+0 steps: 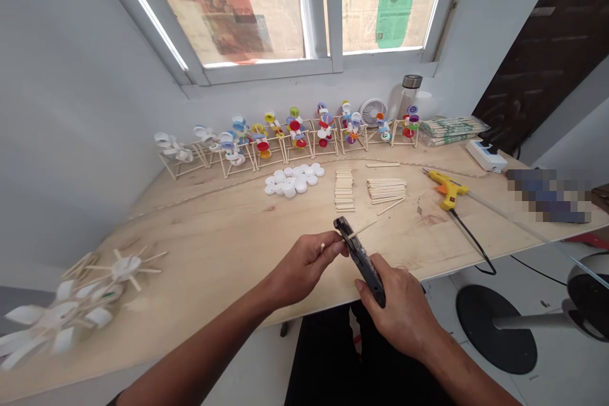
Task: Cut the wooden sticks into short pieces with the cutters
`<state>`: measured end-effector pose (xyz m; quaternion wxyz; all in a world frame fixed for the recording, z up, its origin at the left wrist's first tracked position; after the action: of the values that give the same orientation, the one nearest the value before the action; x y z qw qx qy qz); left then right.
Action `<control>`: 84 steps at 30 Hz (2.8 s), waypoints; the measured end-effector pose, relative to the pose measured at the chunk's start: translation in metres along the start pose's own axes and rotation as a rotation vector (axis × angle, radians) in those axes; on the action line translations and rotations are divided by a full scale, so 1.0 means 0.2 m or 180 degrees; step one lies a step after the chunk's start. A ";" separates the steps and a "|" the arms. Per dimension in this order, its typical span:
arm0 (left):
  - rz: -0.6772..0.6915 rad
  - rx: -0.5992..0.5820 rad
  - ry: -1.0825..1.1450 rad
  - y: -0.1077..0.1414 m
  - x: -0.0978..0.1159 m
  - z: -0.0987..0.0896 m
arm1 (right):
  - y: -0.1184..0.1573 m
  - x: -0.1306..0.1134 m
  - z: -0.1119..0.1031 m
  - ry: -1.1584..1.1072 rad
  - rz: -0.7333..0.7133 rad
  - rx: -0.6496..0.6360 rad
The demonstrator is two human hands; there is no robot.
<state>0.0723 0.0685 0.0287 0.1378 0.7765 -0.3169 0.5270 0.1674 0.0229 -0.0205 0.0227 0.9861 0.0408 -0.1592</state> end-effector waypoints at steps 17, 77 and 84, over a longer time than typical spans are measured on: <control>0.0408 0.0740 -0.1139 0.03 -0.02 0.00 | -0.02 0.02 0.03 0.0019 0.0112 0.0033; -0.0335 -0.0585 0.0855 -0.03 -0.06 0.01 | -0.02 -0.01 0.02 -0.0193 0.0008 0.0022; 0.0087 0.0460 -0.1212 0.00 -0.07 -0.03 | -0.05 -0.01 0.04 -0.0130 0.0058 0.0065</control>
<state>0.0651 0.0759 0.0180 0.0122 0.8656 -0.3090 0.3938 0.1628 0.0321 -0.0285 0.0149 0.9832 0.0298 -0.1795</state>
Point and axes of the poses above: each hand's wrist, its own y-axis away from the middle knuckle, its own z-axis out of the palm, x = y × z, the point moved 10 cm from there along -y, towards the middle knuckle, and after that the axes turned 15 degrees about y, right-handed, at the moved point
